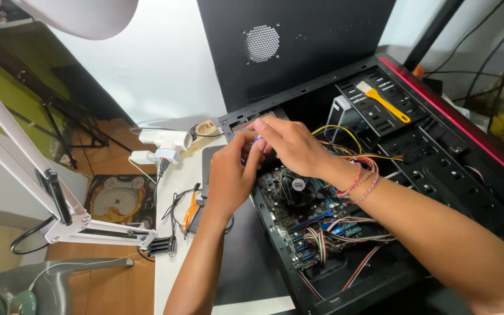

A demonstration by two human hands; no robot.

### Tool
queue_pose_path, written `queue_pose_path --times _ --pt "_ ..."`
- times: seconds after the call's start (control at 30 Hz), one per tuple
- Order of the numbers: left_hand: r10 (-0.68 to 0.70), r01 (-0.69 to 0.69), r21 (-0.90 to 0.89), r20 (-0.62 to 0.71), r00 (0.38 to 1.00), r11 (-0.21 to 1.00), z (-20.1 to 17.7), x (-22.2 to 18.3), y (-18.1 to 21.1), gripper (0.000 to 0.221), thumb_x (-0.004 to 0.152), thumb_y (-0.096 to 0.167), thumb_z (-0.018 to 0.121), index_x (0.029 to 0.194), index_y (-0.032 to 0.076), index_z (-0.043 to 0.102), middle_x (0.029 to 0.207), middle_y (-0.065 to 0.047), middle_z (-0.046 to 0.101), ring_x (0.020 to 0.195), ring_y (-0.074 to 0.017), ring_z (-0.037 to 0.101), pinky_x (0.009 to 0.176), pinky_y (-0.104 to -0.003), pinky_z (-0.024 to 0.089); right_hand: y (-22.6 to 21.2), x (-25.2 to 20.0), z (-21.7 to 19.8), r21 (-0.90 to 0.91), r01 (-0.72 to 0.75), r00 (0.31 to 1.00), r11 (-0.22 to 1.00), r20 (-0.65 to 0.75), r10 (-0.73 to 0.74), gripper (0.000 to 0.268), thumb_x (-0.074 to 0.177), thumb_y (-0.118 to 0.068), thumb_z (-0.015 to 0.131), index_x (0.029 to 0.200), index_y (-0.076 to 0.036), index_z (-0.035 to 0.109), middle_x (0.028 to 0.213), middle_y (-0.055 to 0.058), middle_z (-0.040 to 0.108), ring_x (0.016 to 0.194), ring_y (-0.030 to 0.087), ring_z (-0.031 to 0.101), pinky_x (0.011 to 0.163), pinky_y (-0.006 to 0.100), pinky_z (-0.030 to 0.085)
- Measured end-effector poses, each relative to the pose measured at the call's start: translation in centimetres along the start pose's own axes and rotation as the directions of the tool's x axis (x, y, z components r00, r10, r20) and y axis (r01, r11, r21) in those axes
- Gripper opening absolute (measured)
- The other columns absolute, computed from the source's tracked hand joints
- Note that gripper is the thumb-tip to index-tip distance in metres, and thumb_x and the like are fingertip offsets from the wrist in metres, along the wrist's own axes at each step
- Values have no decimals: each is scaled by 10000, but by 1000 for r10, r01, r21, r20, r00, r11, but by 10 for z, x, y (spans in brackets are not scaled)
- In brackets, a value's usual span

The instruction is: The person works on an open desktop computer case on a desk, using a screwdriver to fasten components and routing and connecting internal cables to the motherboard and power supply. They handle drive caddies and small parts while assembling the computer.

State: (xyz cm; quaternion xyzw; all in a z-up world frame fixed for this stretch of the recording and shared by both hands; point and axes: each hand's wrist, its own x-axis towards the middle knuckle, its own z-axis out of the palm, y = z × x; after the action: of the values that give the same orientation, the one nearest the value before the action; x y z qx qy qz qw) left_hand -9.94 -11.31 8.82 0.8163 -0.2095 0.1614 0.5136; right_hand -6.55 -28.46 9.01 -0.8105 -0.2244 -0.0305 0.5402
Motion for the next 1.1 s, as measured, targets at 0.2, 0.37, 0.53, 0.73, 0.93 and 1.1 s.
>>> queue_pose_path --times 0.2,0.37,0.53,0.73,0.93,1.1 --pt "45 -46 47 27 999 998 26 0 28 208 1019 193 601 1121 24 666 728 -96 730 634 -223 731 617 -331 540 -20 -11 -26 -193 21 992 981 -121 -45 429 1060 -312 444 960 11 709 712 109 712 654 160 710 627 326 568" --pt "120 -121 16 52 991 993 32 -10 56 211 994 227 657 1047 24 682 816 -103 753 701 -230 758 633 -332 572 -52 -27 -75 -228 174 972 958 -116 -204 459 1125 -289 420 895 4 688 757 79 717 711 149 705 689 310 555" --pt "125 -154 100 251 960 983 33 -22 57 240 924 280 710 977 48 687 838 -92 764 757 -253 756 684 -379 580 -48 -54 -108 -201 -116 985 973 -147 87 446 1147 -271 454 941 63 667 713 240 547 637 335 506 595 426 449" --pt "272 -346 519 215 938 782 37 -32 26 255 840 293 764 982 99 679 905 -72 709 892 -290 665 767 -455 519 22 -87 -157 -609 85 980 789 -91 -175 253 1075 -241 519 1080 -78 712 923 135 723 883 370 690 757 447 534" --pt "61 -147 731 143 988 667 31 -34 23 353 692 -5 697 1017 133 671 929 -62 656 965 -300 634 701 -443 531 59 -102 -210 -788 -347 925 509 -377 47 375 892 -305 697 1223 -132 667 1191 222 650 1017 456 655 872 533 531" --pt "-80 -93 734 197 977 673 30 -21 35 368 704 -75 657 1018 117 658 986 -82 651 1040 -307 624 624 -467 552 75 -95 -225 -770 -536 829 346 -402 389 647 819 -200 703 1422 -221 470 1257 254 591 1115 526 592 939 619 486"
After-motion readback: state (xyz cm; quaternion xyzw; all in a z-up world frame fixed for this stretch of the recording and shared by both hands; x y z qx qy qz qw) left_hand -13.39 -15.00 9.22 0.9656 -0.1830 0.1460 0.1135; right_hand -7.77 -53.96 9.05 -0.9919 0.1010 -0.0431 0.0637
